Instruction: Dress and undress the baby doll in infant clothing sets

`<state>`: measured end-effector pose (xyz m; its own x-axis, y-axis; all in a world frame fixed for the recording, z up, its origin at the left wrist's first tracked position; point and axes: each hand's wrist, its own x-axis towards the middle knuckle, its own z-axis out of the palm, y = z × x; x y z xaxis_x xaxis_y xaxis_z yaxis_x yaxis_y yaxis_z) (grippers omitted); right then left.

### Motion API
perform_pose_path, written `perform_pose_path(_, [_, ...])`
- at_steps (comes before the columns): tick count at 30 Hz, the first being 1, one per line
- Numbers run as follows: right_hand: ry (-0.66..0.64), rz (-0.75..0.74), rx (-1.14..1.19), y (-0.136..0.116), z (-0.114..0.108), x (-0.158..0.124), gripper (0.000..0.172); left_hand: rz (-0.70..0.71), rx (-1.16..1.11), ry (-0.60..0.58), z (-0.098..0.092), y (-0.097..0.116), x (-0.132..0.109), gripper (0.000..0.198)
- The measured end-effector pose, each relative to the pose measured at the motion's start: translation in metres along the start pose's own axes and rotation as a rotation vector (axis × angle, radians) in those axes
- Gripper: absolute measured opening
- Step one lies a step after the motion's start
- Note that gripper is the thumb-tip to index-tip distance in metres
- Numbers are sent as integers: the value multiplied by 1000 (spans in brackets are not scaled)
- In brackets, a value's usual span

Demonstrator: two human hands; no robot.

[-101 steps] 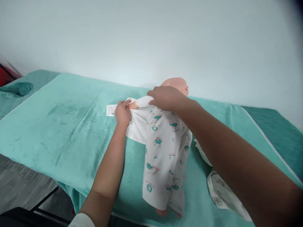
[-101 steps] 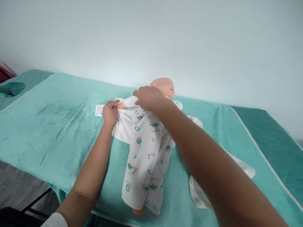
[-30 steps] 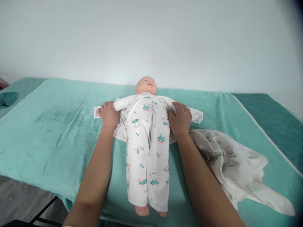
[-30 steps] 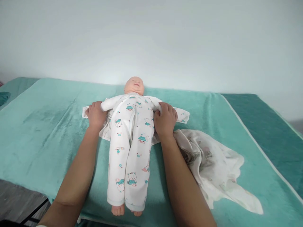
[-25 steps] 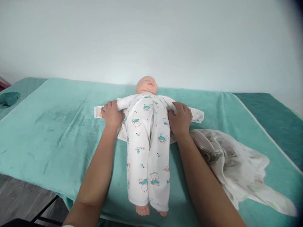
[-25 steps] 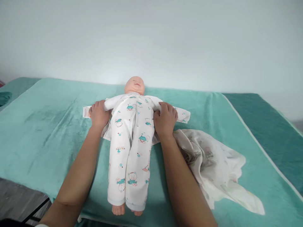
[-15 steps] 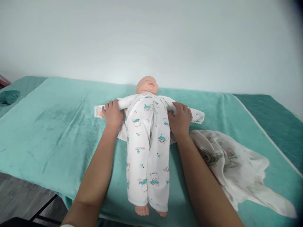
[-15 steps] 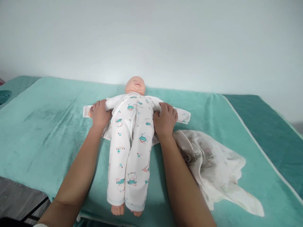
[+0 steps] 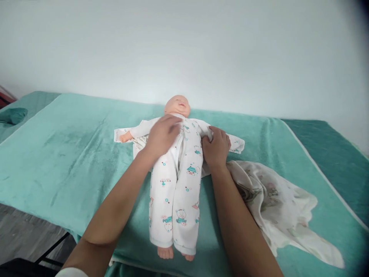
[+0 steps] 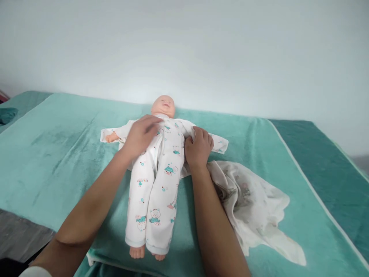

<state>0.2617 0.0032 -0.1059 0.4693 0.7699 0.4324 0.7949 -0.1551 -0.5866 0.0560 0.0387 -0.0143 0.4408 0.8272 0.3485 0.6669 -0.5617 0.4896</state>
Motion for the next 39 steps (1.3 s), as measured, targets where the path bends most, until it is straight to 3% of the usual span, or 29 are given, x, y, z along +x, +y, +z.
perform_pose_path(2, [25,18,12,5,0,3,44,134,113,-201,9,27,20,36])
perform_pose_path(5, [101,65,25,15,3,9,45,220,402,-425,32,53,47,29])
perform_pose_path(9, [161,61,72,23,6,15,47,191,508,-531,58,67,73,31])
perform_pose_path(13, [90,124,62,19,4,16,50,83,558,-655,73,73,87,32])
perform_pose_path(19, [-91,129,22,13,-7,16,43,-85,634,-610,82,81,93,56])
perform_pose_path(25, [-26,164,87,18,-7,18,41,-129,648,-474,67,77,85,54])
perform_pose_path(28, [-12,173,99,19,-4,19,40,-91,683,-406,68,75,79,49])
perform_pose_path(32, [-56,216,25,15,-5,20,44,102,640,-617,75,70,82,41])
perform_pose_path(34, [-80,221,1,14,-6,20,45,132,611,-704,78,67,88,36])
perform_pose_path(39, [-103,211,65,18,-7,21,43,159,607,-730,73,63,98,37])
